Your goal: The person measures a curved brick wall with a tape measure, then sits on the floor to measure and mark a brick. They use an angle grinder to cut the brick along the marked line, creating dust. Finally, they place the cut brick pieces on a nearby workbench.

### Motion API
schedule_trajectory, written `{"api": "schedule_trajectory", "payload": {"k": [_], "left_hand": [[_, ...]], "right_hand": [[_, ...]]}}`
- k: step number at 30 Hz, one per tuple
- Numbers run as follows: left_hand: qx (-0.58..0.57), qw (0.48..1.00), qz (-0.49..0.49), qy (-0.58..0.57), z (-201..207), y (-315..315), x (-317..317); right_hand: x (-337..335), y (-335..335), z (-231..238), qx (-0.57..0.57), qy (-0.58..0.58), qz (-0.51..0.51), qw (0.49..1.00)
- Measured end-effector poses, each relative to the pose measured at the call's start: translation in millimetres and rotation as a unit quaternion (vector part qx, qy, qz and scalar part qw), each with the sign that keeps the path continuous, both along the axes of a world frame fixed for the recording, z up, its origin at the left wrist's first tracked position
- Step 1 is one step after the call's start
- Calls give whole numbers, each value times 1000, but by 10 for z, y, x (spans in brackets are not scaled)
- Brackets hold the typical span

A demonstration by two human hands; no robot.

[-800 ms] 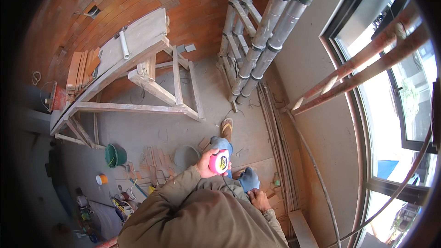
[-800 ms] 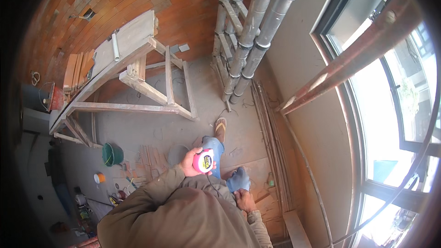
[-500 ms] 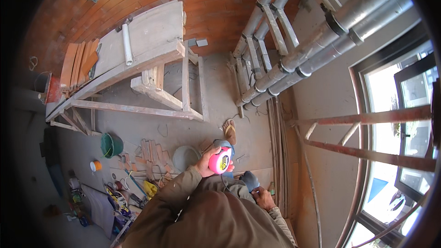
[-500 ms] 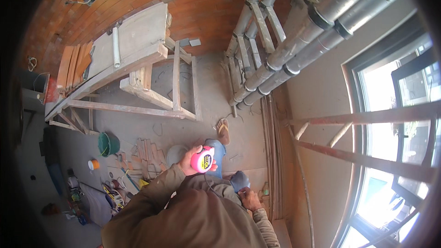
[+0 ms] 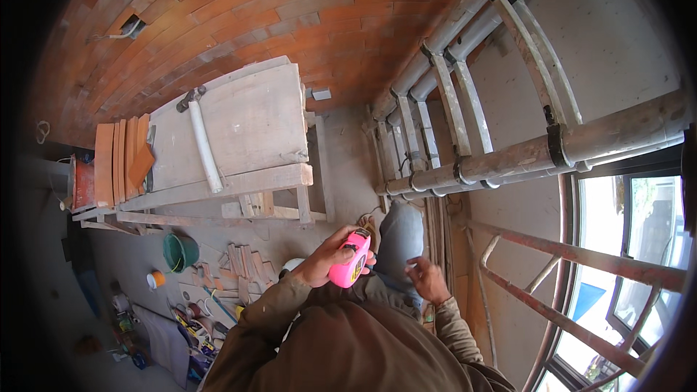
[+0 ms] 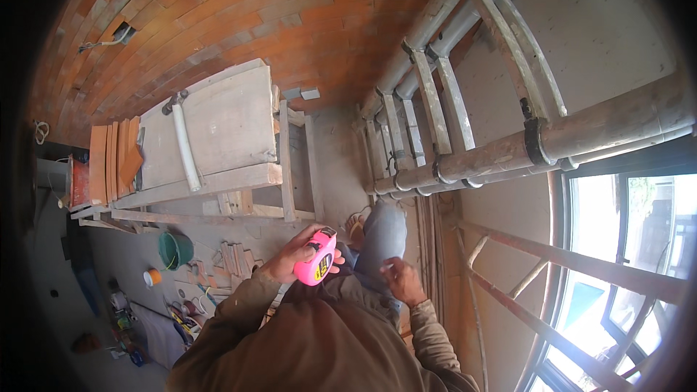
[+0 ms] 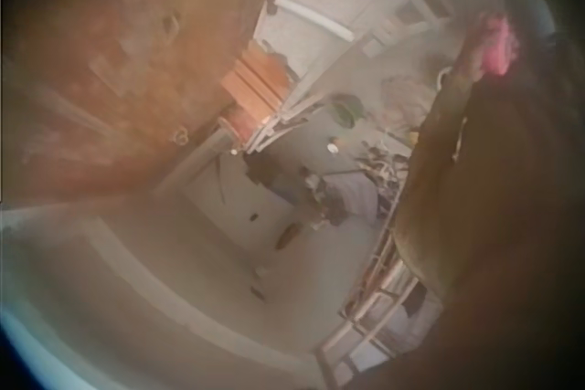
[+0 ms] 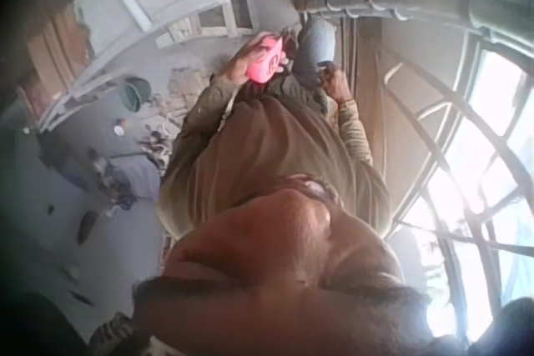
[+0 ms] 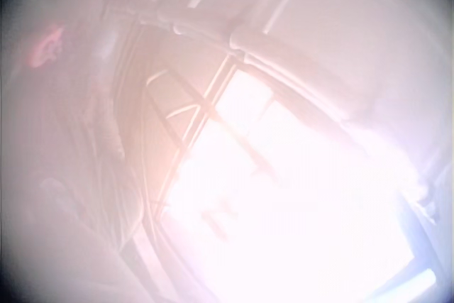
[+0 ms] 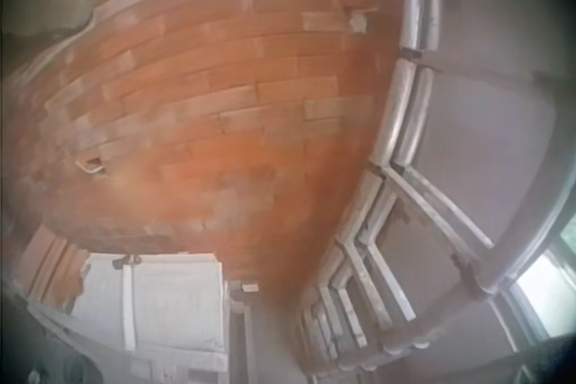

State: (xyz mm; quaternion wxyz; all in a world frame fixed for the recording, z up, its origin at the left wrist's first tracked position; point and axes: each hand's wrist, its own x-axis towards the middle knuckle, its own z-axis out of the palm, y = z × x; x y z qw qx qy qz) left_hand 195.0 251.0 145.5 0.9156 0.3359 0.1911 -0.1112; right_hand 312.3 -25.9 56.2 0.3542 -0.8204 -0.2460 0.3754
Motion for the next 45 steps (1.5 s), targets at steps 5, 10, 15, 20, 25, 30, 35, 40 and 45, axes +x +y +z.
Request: {"api": "schedule_trajectory", "payload": {"k": [5,10,15,20,25,30,35,40,45], "left_hand": [[18,1000,25,4,249,119,22],[65,994,85,-14,394,208,-54],[67,984,152,-64,678,414,-104],[1,962,251,-110,905,688,-45],[-21,929,350,-119,1129,951,197],[1,926,372,-69,1236,1271,653],[24,909,414,29,1461,1485,1411],[10,889,433,150,1615,1786,2128],[68,893,432,104,2066,2185,2465]], "right_hand": [[1050,608,641,148,-225,-69,961],[1997,1395,1907,236,-464,-60,851],[2659,1811,2716,195,-550,-153,797],[3304,1577,2522,-58,-593,-145,790],[3507,1653,2114,-198,-601,-105,767],[3474,1809,2160,-210,-544,-124,803],[3505,2020,2318,-218,-569,-137,781],[3453,1892,2309,-261,-474,-132,831],[3506,1878,2444,-251,-426,-128,860]]}}
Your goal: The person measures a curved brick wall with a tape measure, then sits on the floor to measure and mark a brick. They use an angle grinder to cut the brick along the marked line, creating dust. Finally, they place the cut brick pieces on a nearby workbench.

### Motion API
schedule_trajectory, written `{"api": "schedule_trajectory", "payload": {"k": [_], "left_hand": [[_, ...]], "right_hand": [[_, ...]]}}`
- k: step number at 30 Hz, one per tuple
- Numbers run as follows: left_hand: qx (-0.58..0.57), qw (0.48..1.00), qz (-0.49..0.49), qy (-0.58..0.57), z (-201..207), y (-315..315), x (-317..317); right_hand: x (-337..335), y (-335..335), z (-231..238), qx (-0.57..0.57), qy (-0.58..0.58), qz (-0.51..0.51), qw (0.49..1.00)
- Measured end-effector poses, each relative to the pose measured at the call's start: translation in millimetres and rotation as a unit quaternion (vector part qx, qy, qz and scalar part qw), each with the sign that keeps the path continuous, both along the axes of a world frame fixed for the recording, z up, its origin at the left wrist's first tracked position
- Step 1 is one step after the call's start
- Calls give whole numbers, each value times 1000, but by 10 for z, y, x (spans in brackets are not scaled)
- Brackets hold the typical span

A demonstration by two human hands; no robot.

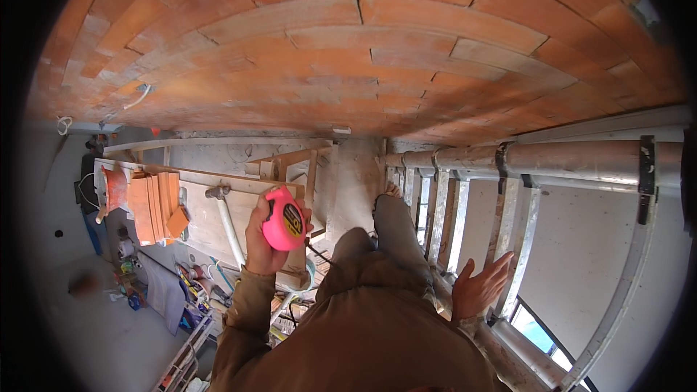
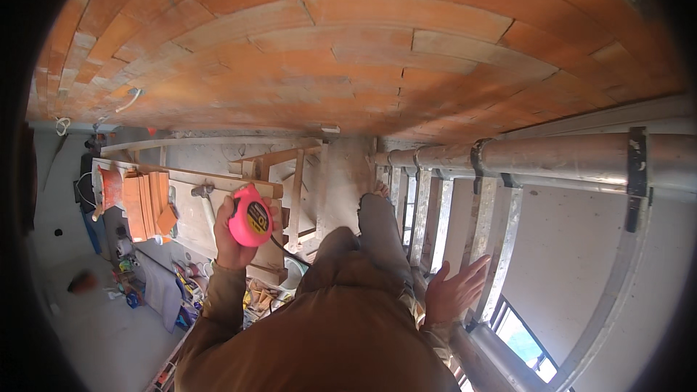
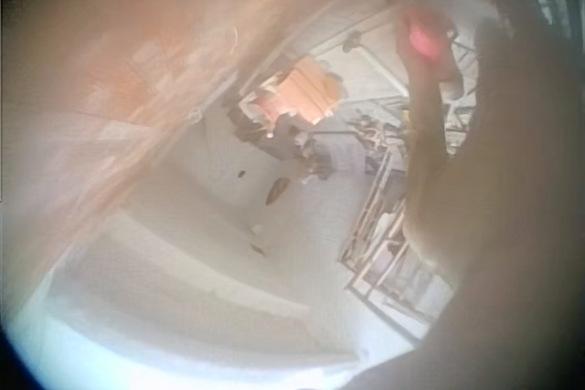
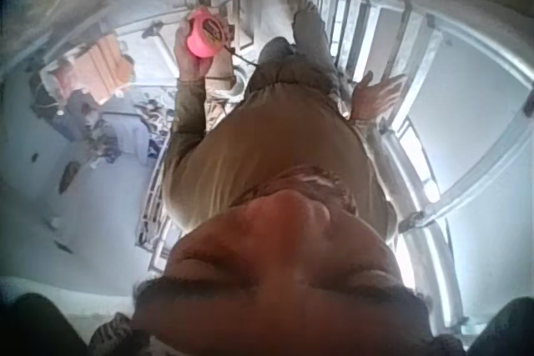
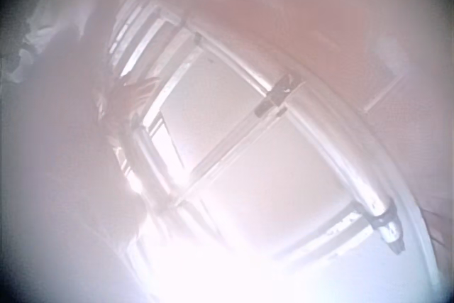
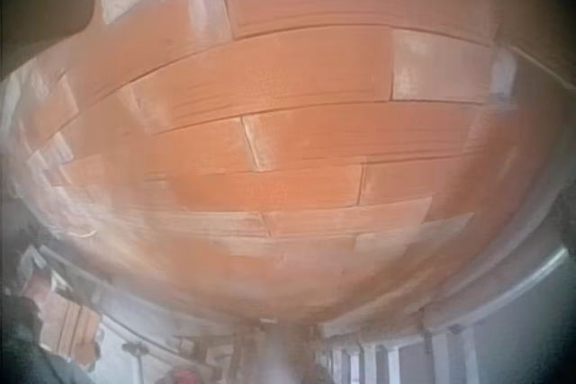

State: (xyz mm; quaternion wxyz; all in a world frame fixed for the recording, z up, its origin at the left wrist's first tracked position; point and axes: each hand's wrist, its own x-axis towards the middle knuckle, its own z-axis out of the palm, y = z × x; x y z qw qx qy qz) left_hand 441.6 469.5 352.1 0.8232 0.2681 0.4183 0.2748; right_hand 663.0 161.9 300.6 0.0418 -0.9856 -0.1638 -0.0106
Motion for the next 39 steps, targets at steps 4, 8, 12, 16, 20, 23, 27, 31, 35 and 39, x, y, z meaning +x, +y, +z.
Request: {"api": "schedule_trajectory", "payload": {"k": [4,8,12,16,20,23,27,31,35,39], "left_hand": [[42,999,-19,17,297,319,304],[60,998,-27,23,528,493,535],[86,995,-55,13,568,547,631],[110,991,-78,13,780,551,718],[141,983,-113,30,749,607,731],[141,981,-127,25,752,636,781],[166,974,-148,47,804,705,863],[167,970,-174,43,925,859,1026],[219,950,-211,69,950,984,1095],[221,931,-276,91,1023,1051,1214]], "right_hand": [[-1,-4,65,25,41,-23,999],[33,-56,145,61,60,-23,996],[78,-165,24,91,92,-37,991],[116,-231,-19,131,96,-38,986],[153,-298,-57,156,138,-62,976],[152,-381,-169,155,81,-20,984],[131,-430,-249,115,52,-5,992],[183,-388,-149,117,85,-6,989],[190,-425,-196,58,38,16,997],[229,-341,9,38,21,-15,999]]}}
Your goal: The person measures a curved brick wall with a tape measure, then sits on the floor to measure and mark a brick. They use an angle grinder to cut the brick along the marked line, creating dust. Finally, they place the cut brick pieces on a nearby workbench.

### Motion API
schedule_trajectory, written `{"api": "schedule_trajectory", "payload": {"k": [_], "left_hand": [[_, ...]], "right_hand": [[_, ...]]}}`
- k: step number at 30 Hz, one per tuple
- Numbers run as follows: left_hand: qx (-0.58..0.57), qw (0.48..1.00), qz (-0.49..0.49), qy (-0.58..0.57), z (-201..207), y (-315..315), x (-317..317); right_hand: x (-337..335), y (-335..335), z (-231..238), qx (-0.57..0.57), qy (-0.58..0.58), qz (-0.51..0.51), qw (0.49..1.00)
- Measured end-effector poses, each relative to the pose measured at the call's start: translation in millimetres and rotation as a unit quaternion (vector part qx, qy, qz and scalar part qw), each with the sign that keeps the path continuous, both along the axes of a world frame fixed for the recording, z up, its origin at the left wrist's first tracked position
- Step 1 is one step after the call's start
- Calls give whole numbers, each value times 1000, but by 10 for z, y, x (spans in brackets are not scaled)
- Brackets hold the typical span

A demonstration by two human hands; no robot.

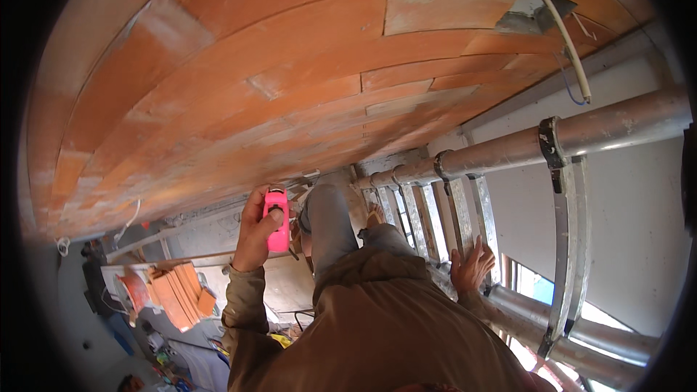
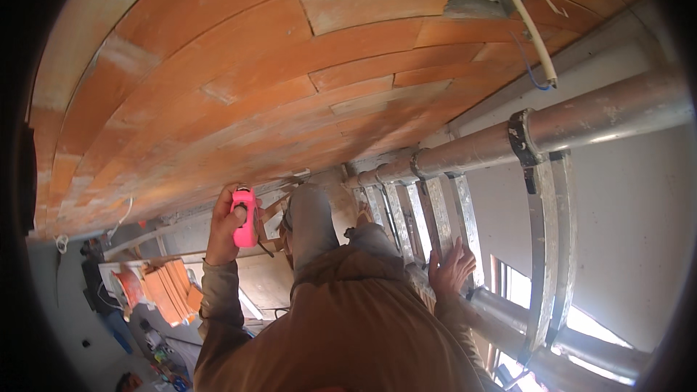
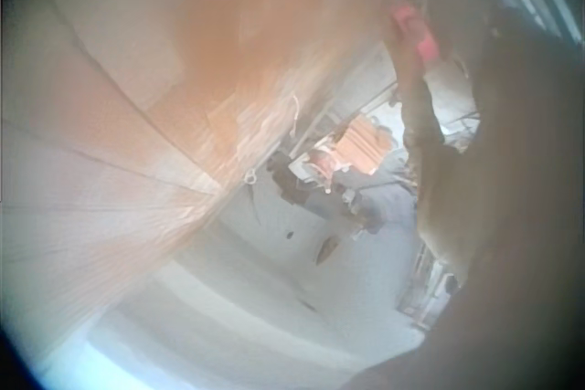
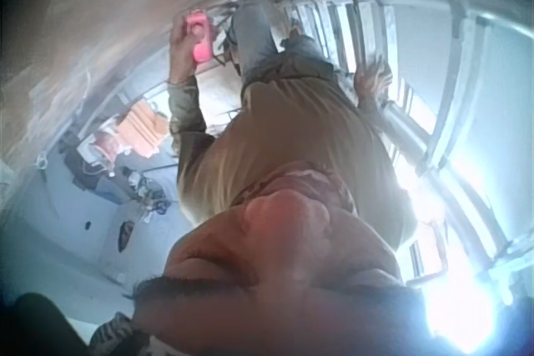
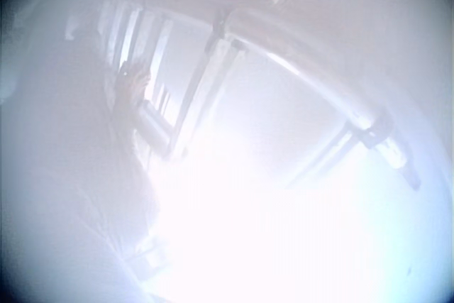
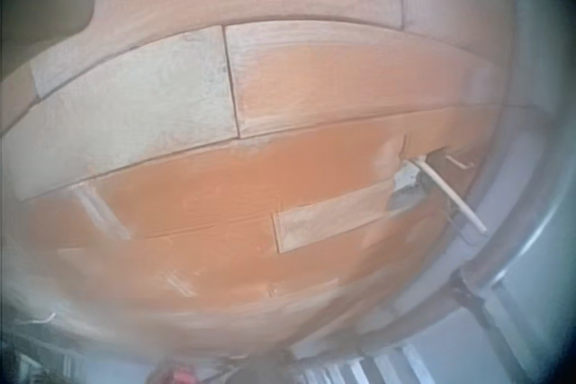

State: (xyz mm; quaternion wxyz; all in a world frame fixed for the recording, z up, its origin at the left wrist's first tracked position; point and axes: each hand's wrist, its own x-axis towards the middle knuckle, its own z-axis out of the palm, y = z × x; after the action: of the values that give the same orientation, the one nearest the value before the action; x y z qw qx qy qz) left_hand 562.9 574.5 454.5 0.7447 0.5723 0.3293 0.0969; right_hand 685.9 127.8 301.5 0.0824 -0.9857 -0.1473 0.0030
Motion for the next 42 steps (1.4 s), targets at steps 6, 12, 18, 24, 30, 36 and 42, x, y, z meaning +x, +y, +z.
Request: {"api": "schedule_trajectory", "payload": {"k": [6,12,18,24,30,36,42], "left_hand": [[16,993,-115,-3,283,25,346],[20,975,-223,-7,697,-91,553],[18,959,-283,24,818,-292,755],[-23,941,-333,58,890,-551,1063],[-42,921,-384,47,880,-594,1221],[-44,921,-380,75,969,-301,1090],[26,891,-449,55,1026,-308,1275]], "right_hand": [[62,53,-1,-57,54,-156,985],[117,177,149,-87,111,-183,973],[95,221,233,-62,95,-163,980],[94,108,243,-38,72,-163,983],[-1,-5,193,-5,7,-157,988],[37,406,690,-64,26,-149,986],[148,190,428,-48,195,-184,962]]}}
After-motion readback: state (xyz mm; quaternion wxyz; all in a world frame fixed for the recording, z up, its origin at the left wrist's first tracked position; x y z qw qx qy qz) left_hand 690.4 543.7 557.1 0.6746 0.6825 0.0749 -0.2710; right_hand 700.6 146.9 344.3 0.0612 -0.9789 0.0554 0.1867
